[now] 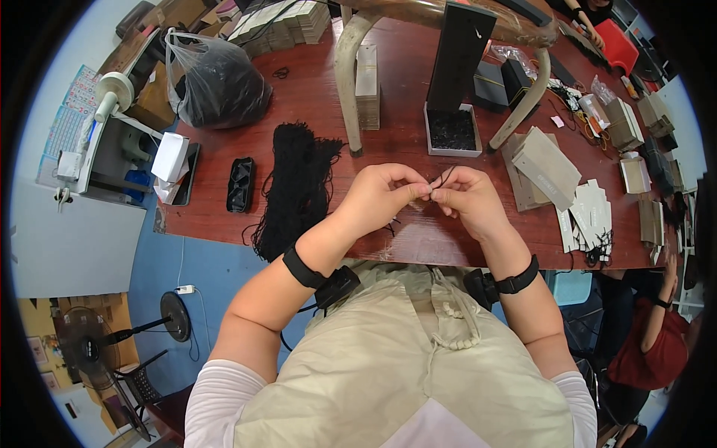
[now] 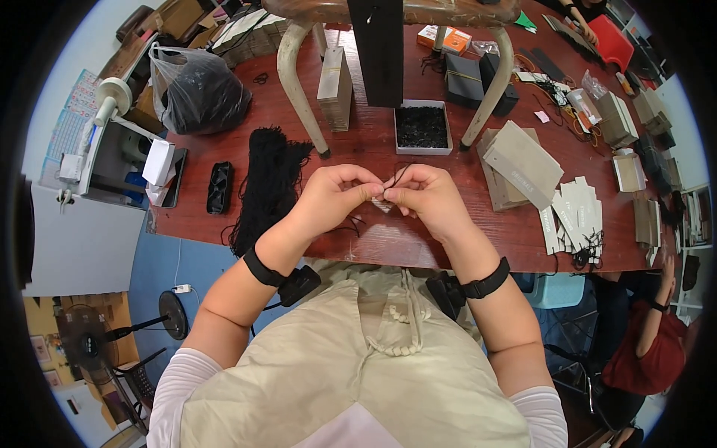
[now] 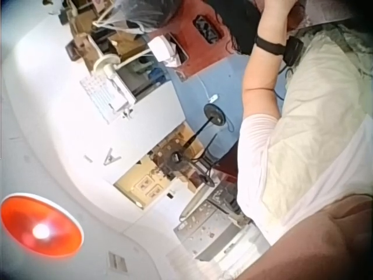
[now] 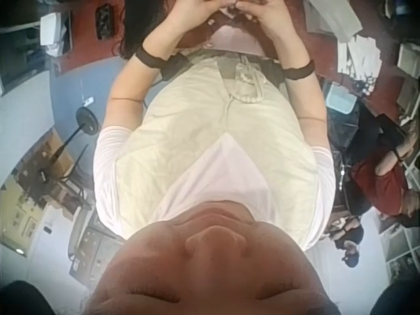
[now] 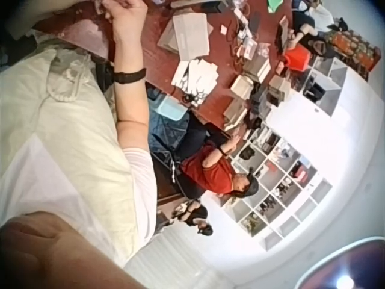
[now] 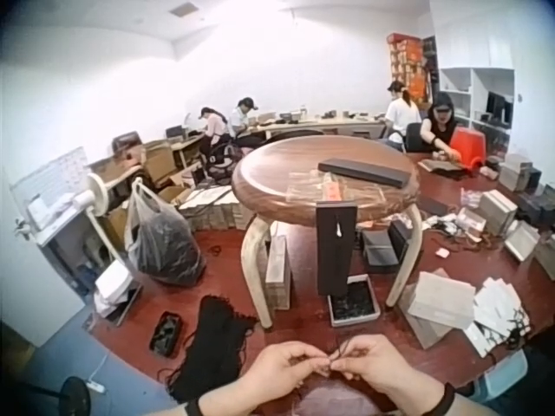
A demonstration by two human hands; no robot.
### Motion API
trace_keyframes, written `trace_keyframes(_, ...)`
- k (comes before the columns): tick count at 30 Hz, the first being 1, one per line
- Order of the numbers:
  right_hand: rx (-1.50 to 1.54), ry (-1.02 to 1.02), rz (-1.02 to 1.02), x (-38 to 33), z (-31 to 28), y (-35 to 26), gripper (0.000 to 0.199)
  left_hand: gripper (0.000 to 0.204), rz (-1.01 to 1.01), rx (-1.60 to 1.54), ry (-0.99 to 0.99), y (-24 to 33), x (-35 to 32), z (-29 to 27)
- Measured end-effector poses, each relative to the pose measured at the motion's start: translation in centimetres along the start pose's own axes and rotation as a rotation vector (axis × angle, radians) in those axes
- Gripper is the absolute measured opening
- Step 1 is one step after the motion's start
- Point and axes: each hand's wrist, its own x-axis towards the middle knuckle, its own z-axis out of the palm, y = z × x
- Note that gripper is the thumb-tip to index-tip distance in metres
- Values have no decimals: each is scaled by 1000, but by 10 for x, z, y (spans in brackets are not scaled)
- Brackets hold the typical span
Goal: Threading black strings through paper tags and tying them at a production table.
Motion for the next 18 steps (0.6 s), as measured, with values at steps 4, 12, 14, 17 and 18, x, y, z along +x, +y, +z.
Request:
trace_keyframes(4, 4, -4, 17, 4, 6, -3, 6, 9, 150, 58, 141, -12, -2, 4)
trace_keyframes(12, 348, -9, 172, 7, 5, -6, 7, 7, 557, 588, 268, -9, -3, 4)
trace_keyframes(14, 347, -1, 146, 6, 5, -5, 8, 8, 644, 663, 265, -11, -3, 3)
trace_keyframes(17, 334, 12, 101, 5, 3, -4, 10, 9, 711, 638, 251, -17, -4, 3)
trace_keyframes(18, 323, 16, 83, 5, 3, -3, 12, 11, 535, 419, 247, -16, -8, 6)
